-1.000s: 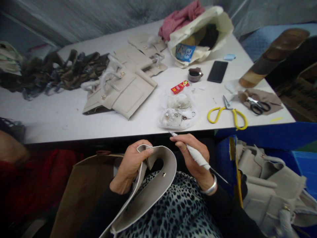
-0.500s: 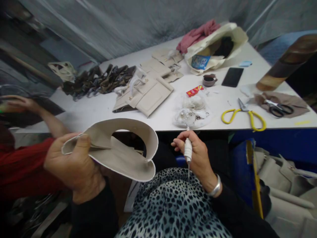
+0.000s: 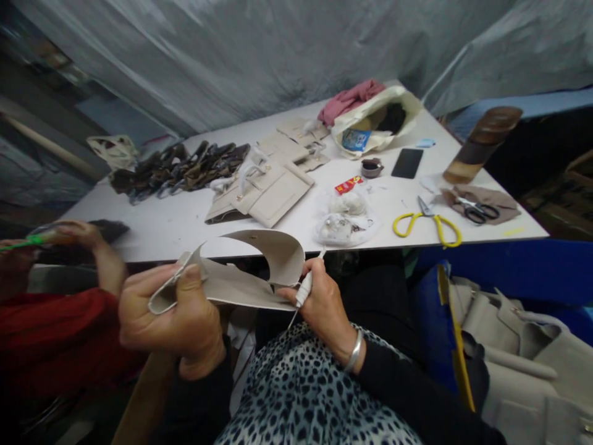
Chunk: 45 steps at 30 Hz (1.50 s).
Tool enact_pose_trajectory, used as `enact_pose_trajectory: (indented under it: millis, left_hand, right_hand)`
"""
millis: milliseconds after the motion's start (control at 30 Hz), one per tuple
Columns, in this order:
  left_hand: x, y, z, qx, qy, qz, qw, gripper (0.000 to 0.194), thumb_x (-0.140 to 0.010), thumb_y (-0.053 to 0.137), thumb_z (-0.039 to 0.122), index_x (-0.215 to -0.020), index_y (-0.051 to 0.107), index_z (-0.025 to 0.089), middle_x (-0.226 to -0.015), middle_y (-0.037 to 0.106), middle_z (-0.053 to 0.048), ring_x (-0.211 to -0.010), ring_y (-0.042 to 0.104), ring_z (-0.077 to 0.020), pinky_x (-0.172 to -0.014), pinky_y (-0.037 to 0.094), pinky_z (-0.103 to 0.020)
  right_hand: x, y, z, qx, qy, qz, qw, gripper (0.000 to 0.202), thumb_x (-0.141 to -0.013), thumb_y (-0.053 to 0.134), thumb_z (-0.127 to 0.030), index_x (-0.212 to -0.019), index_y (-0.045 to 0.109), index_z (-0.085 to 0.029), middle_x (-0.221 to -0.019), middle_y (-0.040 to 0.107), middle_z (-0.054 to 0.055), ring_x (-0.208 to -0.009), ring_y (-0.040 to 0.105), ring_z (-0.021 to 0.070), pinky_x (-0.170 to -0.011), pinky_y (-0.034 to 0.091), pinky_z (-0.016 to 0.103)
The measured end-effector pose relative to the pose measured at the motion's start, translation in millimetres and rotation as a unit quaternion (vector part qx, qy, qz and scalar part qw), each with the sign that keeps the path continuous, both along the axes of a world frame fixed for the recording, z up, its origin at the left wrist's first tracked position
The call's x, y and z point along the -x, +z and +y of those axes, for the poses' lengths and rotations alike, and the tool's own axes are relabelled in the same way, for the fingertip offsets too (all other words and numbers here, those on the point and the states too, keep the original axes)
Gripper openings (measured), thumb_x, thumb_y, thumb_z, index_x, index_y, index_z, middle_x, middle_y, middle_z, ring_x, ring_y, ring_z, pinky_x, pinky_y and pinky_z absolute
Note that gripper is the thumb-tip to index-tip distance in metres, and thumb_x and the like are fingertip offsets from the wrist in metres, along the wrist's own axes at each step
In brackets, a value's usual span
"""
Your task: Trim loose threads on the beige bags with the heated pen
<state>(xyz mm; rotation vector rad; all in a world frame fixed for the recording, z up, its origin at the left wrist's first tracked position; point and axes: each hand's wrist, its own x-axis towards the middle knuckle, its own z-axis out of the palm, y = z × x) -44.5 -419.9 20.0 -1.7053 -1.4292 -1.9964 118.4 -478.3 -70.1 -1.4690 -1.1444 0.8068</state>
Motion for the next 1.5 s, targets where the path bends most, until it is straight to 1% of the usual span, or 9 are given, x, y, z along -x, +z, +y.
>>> enact_pose_trajectory:
  millis: [133,300,500,667,900,1133,1300,1400,1500]
  left_hand:
    - [2.4,-8.4,-2.0,0.025,-0.025,-0.006,0.999,0.018,-0.081,0.084,0.022,-0.080,0.066,0.019,-0.084,0.070,-0.002,-0.082,0.068,-0.0218,-0.083,0.056,-0.039]
    - [14.4,-31.4,2.7,0.135,-0.025,-0.053,0.989,0.018,-0.079,0.084,0.024,-0.083,0.067,0.018,-0.085,0.068,-0.001,-0.081,0.066,-0.0191,-0.077,0.054,-0.033]
    - [30.3,-64.7,5.0,0.277,-0.020,-0.201,0.939,0.030,-0.072,0.088,0.034,-0.084,0.067,0.017,-0.081,0.065,0.002,-0.071,0.061,-0.0144,-0.066,0.050,-0.027]
    - [48.7,-82.6,1.0,0.306,-0.041,-0.283,0.908,0.037,-0.063,0.090,0.037,-0.083,0.068,0.014,-0.073,0.064,0.002,-0.065,0.058,-0.0128,-0.063,0.047,-0.024]
    - [89.8,-100.3,-11.3,0.390,-0.083,-0.275,0.875,0.039,-0.066,0.086,0.044,-0.084,0.069,0.013,-0.079,0.069,-0.002,-0.072,0.061,-0.0157,-0.070,0.050,-0.027]
    - [105.7,-120.8,-21.3,0.377,-0.040,-0.262,0.887,0.035,-0.070,0.083,0.043,-0.083,0.070,0.014,-0.077,0.069,-0.001,-0.073,0.060,-0.0156,-0.070,0.048,-0.026]
    - [122.3,-109.5,-26.3,0.395,-0.046,-0.208,0.894,0.037,-0.077,0.083,0.045,-0.068,0.062,0.017,-0.063,0.058,0.004,-0.061,0.051,-0.0119,-0.060,0.042,-0.023]
    - [140.6,-84.4,-32.3,0.377,-0.075,-0.111,0.917,0.040,-0.085,0.080,0.042,-0.062,0.058,0.017,-0.059,0.053,0.005,-0.056,0.048,-0.0109,-0.056,0.038,-0.023]
    - [152.9,-51.2,-28.8,0.287,-0.149,-0.071,0.944,0.045,-0.093,0.075,0.045,-0.060,0.061,0.017,-0.057,0.056,0.002,-0.053,0.054,-0.0136,-0.055,0.042,-0.026]
  right_hand:
    - [-7.6,-6.1,-2.1,-0.011,0.012,-0.009,1.000,0.041,-0.084,0.086,-0.038,-0.099,0.051,-0.026,-0.077,0.059,-0.006,-0.065,0.052,0.0143,-0.059,0.039,0.025]
    - [-13.8,-13.3,-7.7,-0.023,0.078,0.007,0.997,0.032,-0.092,0.079,-0.038,-0.096,0.051,-0.025,-0.079,0.060,-0.006,-0.066,0.054,0.0132,-0.061,0.040,0.024]
    - [-14.9,-18.8,-11.6,-0.031,0.073,0.000,0.997,0.030,-0.091,0.081,-0.034,-0.084,0.053,-0.023,-0.067,0.054,-0.008,-0.057,0.044,0.0099,-0.054,0.033,0.023]
    - [-12.5,-18.5,-11.7,-0.050,0.023,0.010,0.998,0.031,-0.088,0.081,-0.032,-0.078,0.053,-0.023,-0.065,0.047,-0.008,-0.057,0.040,0.0103,-0.053,0.031,0.024]
    - [-8.2,-17.3,-12.9,-0.063,-0.011,0.024,0.998,0.024,-0.092,0.075,-0.030,-0.082,0.054,-0.025,-0.063,0.045,-0.009,-0.054,0.039,0.0113,-0.050,0.030,0.024]
    - [-1.1,-11.9,-15.3,-0.095,0.027,0.005,0.995,0.026,-0.094,0.076,-0.031,-0.081,0.055,-0.025,-0.068,0.049,-0.006,-0.059,0.042,0.0118,-0.054,0.034,0.025]
    - [-1.8,-1.4,-8.0,-0.085,0.026,0.034,0.995,0.027,-0.093,0.078,-0.035,-0.082,0.056,-0.025,-0.072,0.057,-0.005,-0.061,0.046,0.0122,-0.053,0.036,0.024]
    - [-4.6,5.5,0.6,-0.065,0.022,0.087,0.994,0.030,-0.089,0.083,-0.037,-0.081,0.056,-0.025,-0.074,0.061,-0.004,-0.062,0.049,0.0124,-0.054,0.039,0.024]
    - [-7.1,13.2,6.8,-0.045,0.046,0.151,0.986,0.033,-0.085,0.086,-0.038,-0.080,0.056,-0.024,-0.075,0.062,-0.004,-0.064,0.052,0.0127,-0.058,0.042,0.023]
